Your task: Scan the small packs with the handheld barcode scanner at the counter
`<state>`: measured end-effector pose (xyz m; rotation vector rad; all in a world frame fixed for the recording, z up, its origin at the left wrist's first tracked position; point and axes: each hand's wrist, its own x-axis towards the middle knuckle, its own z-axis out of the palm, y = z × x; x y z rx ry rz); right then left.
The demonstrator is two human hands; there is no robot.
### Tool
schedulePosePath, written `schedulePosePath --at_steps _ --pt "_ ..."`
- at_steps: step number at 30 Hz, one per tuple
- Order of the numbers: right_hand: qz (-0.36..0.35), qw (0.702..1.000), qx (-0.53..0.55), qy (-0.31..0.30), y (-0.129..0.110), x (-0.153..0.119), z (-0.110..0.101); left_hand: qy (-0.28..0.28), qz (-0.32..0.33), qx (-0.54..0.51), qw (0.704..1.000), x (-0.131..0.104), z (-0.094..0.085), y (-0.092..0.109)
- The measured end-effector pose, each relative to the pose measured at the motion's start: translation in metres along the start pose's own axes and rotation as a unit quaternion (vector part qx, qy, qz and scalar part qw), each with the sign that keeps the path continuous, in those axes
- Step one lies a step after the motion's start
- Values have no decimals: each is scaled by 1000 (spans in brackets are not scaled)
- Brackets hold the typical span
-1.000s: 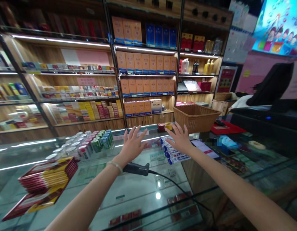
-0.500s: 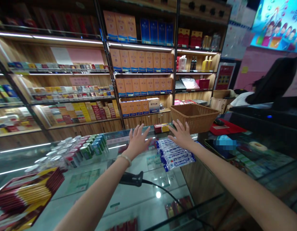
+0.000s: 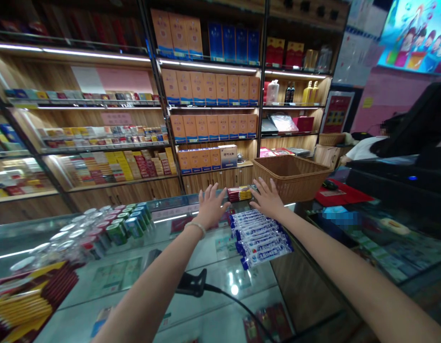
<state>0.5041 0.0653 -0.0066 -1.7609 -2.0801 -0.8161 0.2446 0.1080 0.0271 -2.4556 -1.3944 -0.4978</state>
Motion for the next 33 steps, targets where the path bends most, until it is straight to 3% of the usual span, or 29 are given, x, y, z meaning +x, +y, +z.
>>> schedulePosePath --at_steps 7,21,33 --pt "-26 999 -21 -15 10 15 22 -24 -14 -2 1000 22 18 -1" --pt "-63 997 -36 13 19 45 69 15 9 -4 1000 59 63 1" --pt "-68 997 -16 26 14 48 84 37 22 6 999 59 74 9"
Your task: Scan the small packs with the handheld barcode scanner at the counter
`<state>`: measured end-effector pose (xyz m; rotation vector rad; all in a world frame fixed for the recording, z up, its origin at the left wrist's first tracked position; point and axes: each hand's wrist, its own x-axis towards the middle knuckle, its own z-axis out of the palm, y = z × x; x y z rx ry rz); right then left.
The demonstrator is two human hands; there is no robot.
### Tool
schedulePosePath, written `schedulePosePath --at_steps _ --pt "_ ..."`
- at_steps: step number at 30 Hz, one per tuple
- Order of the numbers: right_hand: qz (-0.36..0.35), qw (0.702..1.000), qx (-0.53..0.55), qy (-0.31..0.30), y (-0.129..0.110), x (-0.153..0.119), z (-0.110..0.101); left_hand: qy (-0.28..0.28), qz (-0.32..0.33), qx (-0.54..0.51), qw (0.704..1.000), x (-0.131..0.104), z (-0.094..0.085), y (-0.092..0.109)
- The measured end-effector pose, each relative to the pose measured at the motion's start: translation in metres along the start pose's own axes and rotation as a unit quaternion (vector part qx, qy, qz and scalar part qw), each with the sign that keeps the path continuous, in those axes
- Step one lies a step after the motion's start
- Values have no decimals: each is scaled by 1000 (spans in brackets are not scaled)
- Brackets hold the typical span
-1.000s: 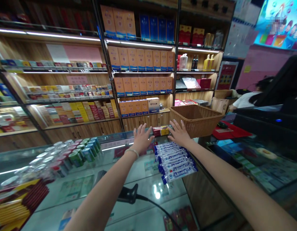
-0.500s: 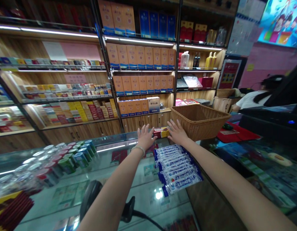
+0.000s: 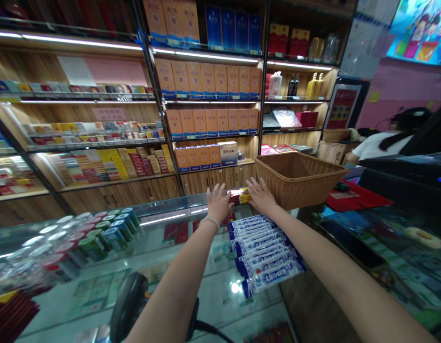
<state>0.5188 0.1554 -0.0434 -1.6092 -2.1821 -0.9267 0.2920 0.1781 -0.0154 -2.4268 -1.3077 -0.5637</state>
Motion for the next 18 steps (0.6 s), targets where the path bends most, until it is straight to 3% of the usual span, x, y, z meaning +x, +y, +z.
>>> schedulePosePath --at_steps 18 --pt "-55 998 -23 27 -11 -12 -20 36 66 9 997 -12 -11 1"
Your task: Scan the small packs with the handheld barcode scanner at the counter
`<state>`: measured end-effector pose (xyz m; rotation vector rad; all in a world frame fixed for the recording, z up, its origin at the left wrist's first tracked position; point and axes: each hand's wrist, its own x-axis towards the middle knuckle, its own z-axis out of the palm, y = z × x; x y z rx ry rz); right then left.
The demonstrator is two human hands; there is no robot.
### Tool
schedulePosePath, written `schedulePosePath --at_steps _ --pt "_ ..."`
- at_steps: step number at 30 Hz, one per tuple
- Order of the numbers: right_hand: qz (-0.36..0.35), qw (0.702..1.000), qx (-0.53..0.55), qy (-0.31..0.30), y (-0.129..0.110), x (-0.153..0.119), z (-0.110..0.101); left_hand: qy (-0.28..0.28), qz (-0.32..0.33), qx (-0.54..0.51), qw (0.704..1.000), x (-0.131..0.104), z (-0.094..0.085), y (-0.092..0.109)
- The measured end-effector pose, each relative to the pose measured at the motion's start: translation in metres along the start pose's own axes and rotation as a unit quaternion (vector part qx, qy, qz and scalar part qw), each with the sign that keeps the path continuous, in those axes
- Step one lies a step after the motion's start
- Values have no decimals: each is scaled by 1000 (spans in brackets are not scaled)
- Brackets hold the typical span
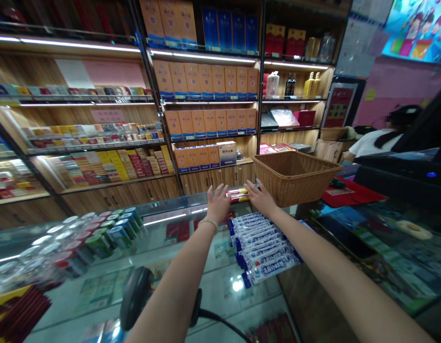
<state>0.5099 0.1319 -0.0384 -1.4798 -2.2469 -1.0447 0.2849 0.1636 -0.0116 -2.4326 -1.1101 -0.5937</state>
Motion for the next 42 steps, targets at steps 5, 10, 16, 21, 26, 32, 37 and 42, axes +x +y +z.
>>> schedulePosePath --at_steps 5,10,16,21,26,32,37,42 --pt "-9 1000 -1 1 -3 -6 -11 2 -1 1 1000 -10 -8 0" --pt "-8 999 14 31 -4 -9 -28 6 15 0 1000 -19 -27 0" --pt "14 995 7 98 -19 -13 -54 50 32 -7 998 -35 -58 -7" --pt "23 987 27 155 -40 -9 -81 73 44 2 996 -59 -94 -20" --pt "39 975 22 217 -74 -3 -109 89 33 4 995 -98 -130 -38" --pt "32 953 23 299 -130 10 -140 164 35 20 986 -151 -153 -71" --pt "12 939 17 344 -172 23 -165 232 48 73 969 -191 -164 -96" --pt "52 939 58 336 -207 28 -178 252 43 97 962 -227 -169 -112"
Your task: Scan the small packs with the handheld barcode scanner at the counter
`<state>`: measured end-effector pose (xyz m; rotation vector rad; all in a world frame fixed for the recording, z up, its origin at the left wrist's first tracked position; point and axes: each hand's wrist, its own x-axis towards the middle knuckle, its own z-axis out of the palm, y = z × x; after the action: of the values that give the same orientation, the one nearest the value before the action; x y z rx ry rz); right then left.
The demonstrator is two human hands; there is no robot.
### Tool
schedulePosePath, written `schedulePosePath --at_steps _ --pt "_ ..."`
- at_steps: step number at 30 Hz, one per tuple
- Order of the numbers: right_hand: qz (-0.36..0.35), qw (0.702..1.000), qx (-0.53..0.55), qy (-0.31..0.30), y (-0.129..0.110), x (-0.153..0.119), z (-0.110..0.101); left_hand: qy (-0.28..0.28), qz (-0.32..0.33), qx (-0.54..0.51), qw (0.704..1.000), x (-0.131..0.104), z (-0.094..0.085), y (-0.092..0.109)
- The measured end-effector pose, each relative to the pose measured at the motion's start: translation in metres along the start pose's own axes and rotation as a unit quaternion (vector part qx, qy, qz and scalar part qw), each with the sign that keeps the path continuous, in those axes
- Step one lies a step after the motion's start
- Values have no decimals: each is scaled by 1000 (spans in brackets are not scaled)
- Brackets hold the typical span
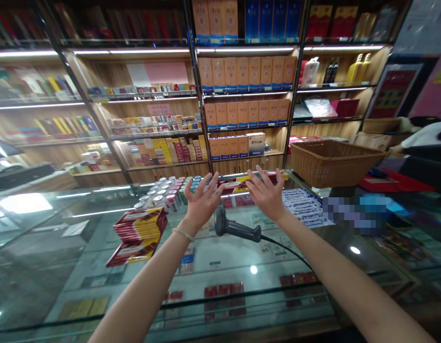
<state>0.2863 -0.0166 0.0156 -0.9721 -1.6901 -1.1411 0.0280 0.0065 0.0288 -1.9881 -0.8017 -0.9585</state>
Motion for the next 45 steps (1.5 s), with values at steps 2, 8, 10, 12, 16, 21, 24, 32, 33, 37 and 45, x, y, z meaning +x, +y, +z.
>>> schedulePosePath --at_steps 2,8,10,12,16,21,24,32,33,37,45 --pt "8 1000 16 -8 -9 -1 0 7 -2 8 1000 -11 -3 -4" --pt "3 999 36 -32 -19 -10 4 2 -11 13 1000 -33 0 -9" --pt "-1 999 33 -36 -19 -12 5 0 -8 14 1000 -37 3 -12" --pt "-3 998 30 -48 -20 -14 5 8 2 17 1000 -40 5 -16" --pt "18 992 51 -116 -20 -16 2 54 25 36 998 -41 3 -20" --pt "87 974 80 -196 -19 -18 0 89 48 71 992 -36 -3 -19" --pt "142 961 85 -221 -18 -19 2 97 56 88 990 -35 -5 -17" --pt "166 938 128 -276 -11 -23 6 118 77 75 987 -33 -5 -12" --pt "166 937 134 -277 -10 -24 7 113 77 72 988 -34 -5 -12" --pt "162 944 147 -248 -10 -24 8 73 55 50 994 -40 -1 -13" --pt "122 971 100 -181 -11 -21 3 -67 -78 -25 994 -33 -6 -4"
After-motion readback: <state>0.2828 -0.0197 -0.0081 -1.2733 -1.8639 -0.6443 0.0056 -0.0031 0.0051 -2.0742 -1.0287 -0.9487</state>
